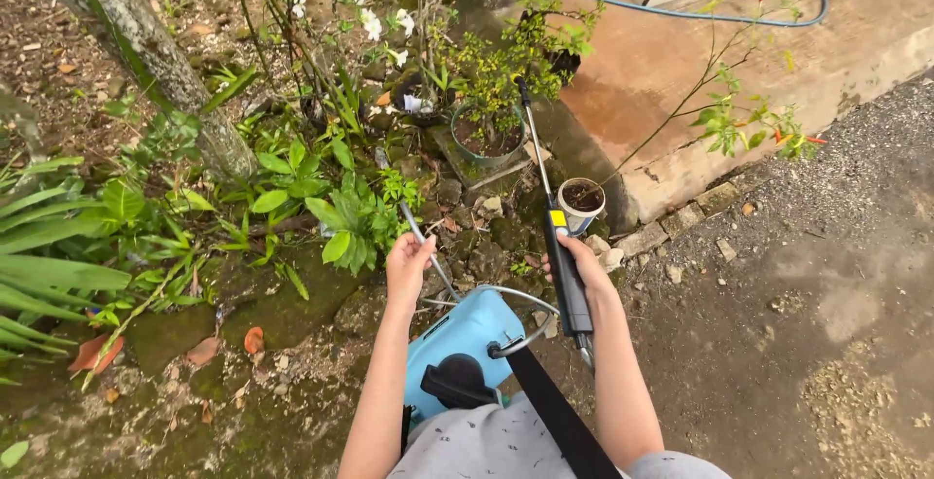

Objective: The person uses a backpack sprayer to apply liquid to various plants in a garden area. They move along a path, spraying potted plants, ground cover, and small trees while walking forward.

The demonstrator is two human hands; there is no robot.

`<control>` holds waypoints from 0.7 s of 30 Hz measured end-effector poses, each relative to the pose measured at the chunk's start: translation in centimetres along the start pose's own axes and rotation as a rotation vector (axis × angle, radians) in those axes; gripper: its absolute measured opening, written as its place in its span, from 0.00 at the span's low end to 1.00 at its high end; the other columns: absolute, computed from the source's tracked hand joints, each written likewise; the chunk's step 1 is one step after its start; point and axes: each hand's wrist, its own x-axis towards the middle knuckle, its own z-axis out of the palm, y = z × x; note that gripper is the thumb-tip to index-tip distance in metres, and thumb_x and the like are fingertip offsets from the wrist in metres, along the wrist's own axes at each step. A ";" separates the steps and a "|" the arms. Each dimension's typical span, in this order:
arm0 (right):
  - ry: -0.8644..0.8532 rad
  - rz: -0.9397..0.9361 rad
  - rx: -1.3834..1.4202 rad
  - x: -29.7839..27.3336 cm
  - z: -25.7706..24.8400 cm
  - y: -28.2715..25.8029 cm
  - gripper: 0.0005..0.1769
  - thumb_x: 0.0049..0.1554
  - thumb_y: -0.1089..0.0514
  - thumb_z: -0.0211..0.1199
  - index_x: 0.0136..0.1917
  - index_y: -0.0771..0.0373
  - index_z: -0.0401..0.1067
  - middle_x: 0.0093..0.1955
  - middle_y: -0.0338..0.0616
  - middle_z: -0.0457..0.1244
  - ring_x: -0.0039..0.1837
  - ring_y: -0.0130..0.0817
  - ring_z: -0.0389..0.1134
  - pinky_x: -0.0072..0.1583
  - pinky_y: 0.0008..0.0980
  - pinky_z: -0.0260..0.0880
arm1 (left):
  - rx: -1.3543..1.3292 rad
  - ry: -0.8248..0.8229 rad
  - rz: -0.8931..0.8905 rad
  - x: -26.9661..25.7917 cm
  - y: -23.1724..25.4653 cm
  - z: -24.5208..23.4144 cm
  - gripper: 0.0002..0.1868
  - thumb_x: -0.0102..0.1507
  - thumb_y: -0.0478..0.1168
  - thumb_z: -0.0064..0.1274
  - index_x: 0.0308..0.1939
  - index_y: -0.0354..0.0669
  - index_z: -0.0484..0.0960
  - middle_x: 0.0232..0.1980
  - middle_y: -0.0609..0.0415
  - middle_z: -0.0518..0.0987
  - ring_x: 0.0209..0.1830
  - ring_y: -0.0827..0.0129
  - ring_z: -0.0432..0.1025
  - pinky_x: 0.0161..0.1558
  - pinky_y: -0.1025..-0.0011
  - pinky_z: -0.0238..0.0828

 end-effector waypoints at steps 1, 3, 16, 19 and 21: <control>0.001 0.005 -0.002 -0.5 0.7 -0.3 0.19 0.58 0.49 0.67 0.50 0.65 0.65 0.38 0.64 0.67 0.38 0.51 0.73 0.40 0.49 0.80 | 0.000 0.003 -0.005 0.1 0.5 0.4 0.13 0.67 0.45 0.60 0.44 0.40 0.77 0.38 0.52 0.78 0.41 0.72 0.73 0.46 0.72 0.71; -0.045 0.022 -0.027 -1.6 2.0 -0.7 0.19 0.60 0.48 0.63 0.53 0.64 0.63 0.40 0.59 0.67 0.40 0.44 0.73 0.40 0.42 0.80 | 0.042 -0.044 0.010 0.1 1.3 1.2 0.17 0.66 0.46 0.62 0.48 0.37 0.79 0.40 0.48 0.80 0.41 0.68 0.74 0.46 0.65 0.74; -0.229 0.035 0.078 -0.5 5.1 -0.3 0.29 0.59 0.46 0.63 0.61 0.73 0.64 0.58 0.67 0.67 0.59 0.57 0.72 0.48 0.56 0.81 | 0.008 -0.285 0.010 3.8 0.4 10.6 0.21 0.57 0.43 0.72 0.40 0.30 0.79 0.34 0.49 0.78 0.26 0.75 0.76 0.29 0.78 0.80; -0.236 -0.005 0.045 -1.3 5.9 -0.8 0.23 0.59 0.48 0.64 0.57 0.68 0.65 0.48 0.68 0.68 0.49 0.58 0.75 0.42 0.54 0.81 | 0.003 -0.297 0.007 4.7 -1.3 10.8 0.21 0.57 0.43 0.71 0.39 0.30 0.78 0.33 0.50 0.77 0.26 0.76 0.76 0.28 0.81 0.80; -0.218 0.017 0.037 -0.9 5.4 -0.7 0.23 0.60 0.47 0.61 0.55 0.70 0.66 0.44 0.66 0.69 0.45 0.53 0.75 0.38 0.48 0.81 | 0.405 -0.435 0.061 5.1 -2.2 10.0 0.28 0.66 0.60 0.61 0.52 0.35 0.83 0.50 0.42 0.80 0.54 0.51 0.77 0.54 0.56 0.75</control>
